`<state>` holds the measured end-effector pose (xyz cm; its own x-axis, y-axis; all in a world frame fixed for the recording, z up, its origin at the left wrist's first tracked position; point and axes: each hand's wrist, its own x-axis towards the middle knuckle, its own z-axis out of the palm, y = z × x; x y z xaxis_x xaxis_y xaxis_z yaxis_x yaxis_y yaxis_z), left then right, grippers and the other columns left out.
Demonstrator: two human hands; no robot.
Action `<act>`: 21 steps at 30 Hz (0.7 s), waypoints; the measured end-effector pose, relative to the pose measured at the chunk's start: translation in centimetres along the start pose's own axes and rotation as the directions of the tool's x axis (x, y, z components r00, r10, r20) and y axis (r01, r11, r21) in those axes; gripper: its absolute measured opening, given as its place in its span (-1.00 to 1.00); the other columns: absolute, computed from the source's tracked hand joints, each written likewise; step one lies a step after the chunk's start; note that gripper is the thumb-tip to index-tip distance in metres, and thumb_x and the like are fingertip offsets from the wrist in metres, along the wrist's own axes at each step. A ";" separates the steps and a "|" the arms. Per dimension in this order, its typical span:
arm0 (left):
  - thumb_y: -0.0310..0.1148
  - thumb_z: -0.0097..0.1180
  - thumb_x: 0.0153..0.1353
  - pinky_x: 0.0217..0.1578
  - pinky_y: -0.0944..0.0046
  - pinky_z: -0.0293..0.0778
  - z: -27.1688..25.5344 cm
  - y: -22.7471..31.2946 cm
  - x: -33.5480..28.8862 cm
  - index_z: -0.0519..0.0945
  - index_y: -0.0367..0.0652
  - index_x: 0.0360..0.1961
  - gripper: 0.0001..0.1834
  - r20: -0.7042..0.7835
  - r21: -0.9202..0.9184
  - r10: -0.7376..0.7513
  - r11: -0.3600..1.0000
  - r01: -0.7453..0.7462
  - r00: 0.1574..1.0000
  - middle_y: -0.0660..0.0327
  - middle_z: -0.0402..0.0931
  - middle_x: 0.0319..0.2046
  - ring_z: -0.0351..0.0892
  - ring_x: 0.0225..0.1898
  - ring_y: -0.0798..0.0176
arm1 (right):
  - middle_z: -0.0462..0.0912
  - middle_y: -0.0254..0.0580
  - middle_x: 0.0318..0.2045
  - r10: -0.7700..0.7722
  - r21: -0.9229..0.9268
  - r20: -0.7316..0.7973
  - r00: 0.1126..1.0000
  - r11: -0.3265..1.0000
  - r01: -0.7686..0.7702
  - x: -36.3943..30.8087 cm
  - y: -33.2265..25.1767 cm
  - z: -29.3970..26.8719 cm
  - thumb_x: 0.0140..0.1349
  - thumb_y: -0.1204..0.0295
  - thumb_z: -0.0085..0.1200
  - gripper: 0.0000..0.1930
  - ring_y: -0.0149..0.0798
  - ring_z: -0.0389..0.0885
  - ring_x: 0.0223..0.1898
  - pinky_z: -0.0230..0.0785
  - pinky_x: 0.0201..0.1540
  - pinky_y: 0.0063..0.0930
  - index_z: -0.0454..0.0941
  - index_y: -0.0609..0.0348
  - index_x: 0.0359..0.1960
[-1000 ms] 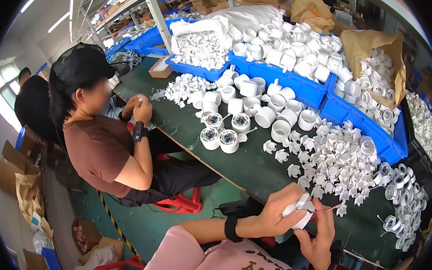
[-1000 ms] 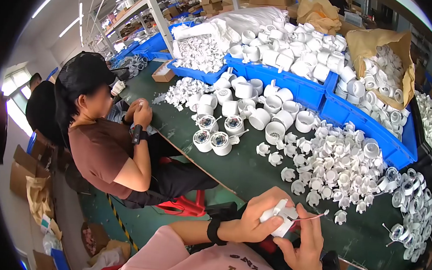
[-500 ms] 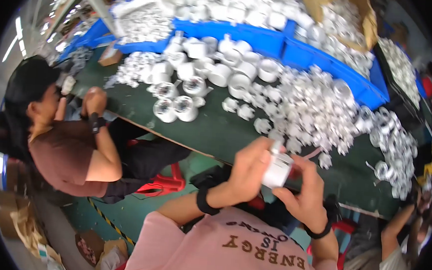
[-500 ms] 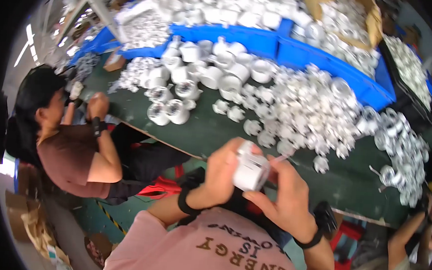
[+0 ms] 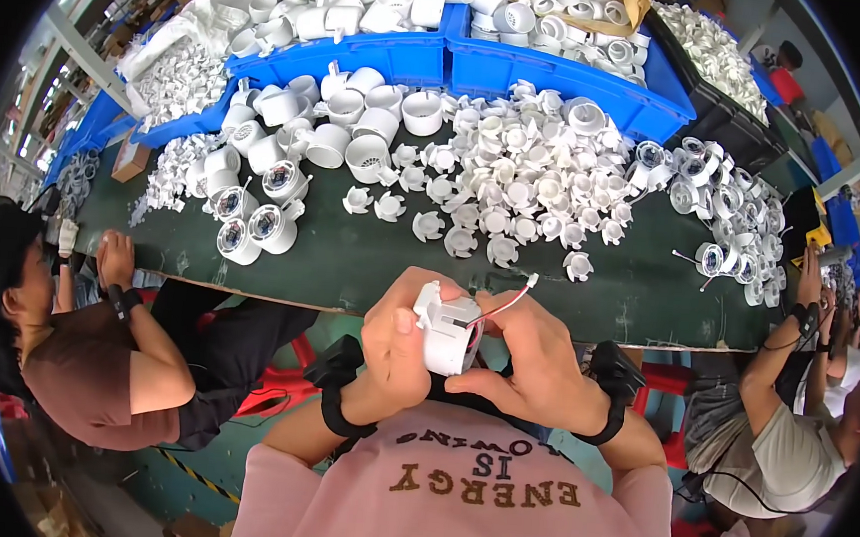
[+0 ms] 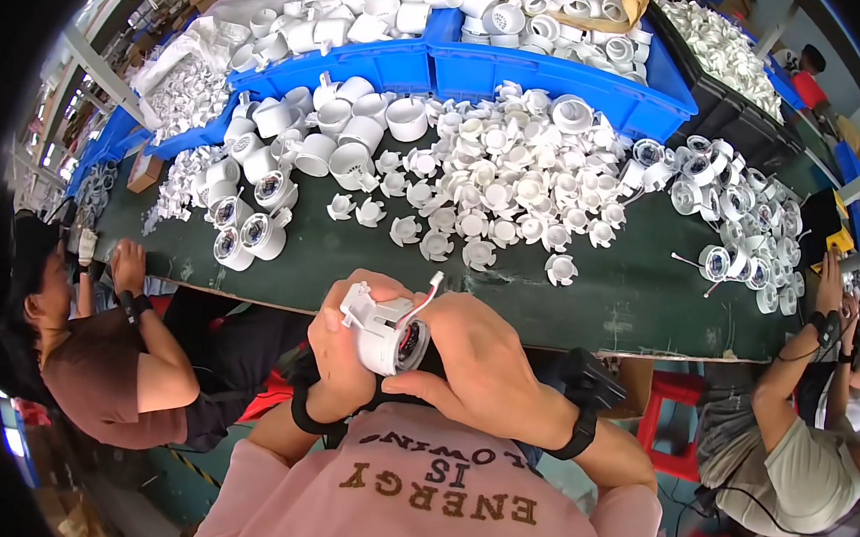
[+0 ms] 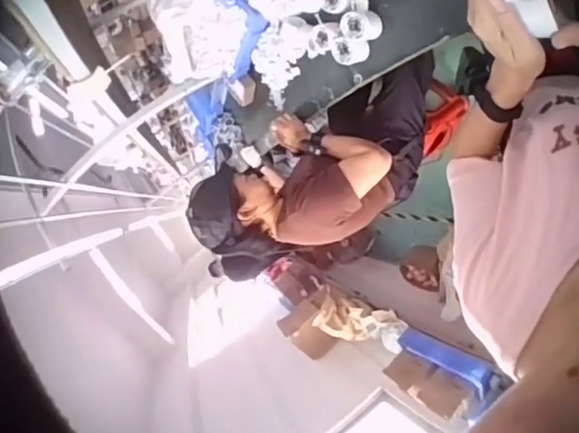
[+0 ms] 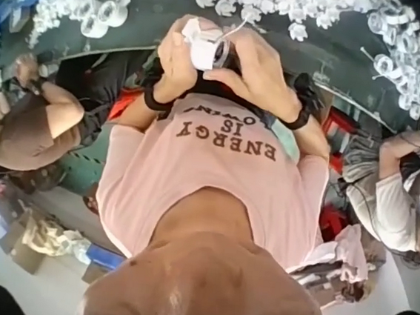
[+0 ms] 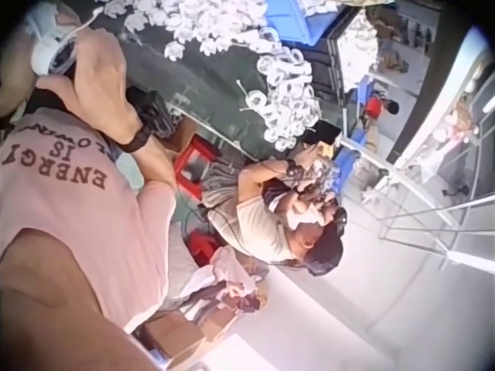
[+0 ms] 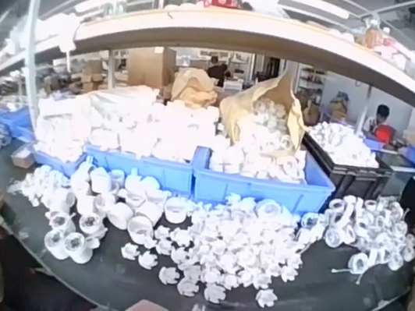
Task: The person assembles camera housings by hand, picking up white plastic shells and internal components from bins. They fit the internal components into the shells, press the pieces together, and set the assembled units on the table.
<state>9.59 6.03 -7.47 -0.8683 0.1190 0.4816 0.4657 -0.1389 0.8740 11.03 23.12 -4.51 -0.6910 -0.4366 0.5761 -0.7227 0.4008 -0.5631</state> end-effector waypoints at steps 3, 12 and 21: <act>-0.11 -0.42 0.43 -0.32 0.33 0.39 -0.3 0.1 0.6 0.47 -0.38 -0.15 -0.48 0.043 0.059 -0.066 0.996 0.063 0.997 0.10 0.51 -0.31 0.46 -0.37 0.29 | 0.52 0.02 -0.25 0.121 0.002 0.034 0.992 0.993 -0.122 0.0 -0.1 -0.2 -0.03 0.13 0.39 -0.30 -0.10 0.59 -0.38 0.48 -0.32 -0.34 0.33 0.38 -0.01; -0.46 0.31 0.08 -0.12 0.38 0.43 -2.3 -3.4 0.2 0.38 -0.31 0.07 -0.46 0.174 -0.064 -0.658 0.735 0.675 0.733 0.22 0.50 -0.16 0.48 -0.17 0.42 | 0.53 -0.02 -0.29 0.181 -0.099 0.056 0.982 0.980 -0.175 -1.5 2.6 0.1 -0.05 0.24 0.37 -0.39 0.04 0.54 -0.29 0.42 -0.26 -0.22 0.41 0.24 0.01; -0.27 0.27 0.05 -0.66 0.54 0.09 -13.1 -4.6 4.0 0.47 -0.23 -0.07 -0.56 -0.046 0.360 -0.655 0.693 0.624 0.754 0.36 0.50 -0.44 0.33 -0.55 0.58 | 0.55 0.13 -0.27 0.310 -0.764 -0.346 0.885 0.455 -0.458 -2.8 23.1 -15.6 0.06 0.40 0.18 -0.60 0.13 0.53 -0.21 0.41 -0.10 -0.12 0.54 0.02 0.00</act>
<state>1.76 -5.74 -10.45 -0.9676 0.1360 -0.2127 -0.1578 0.3320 0.9300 -3.93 46.19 -9.90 -0.8410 0.0166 0.5408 -0.0236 0.9974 -0.0674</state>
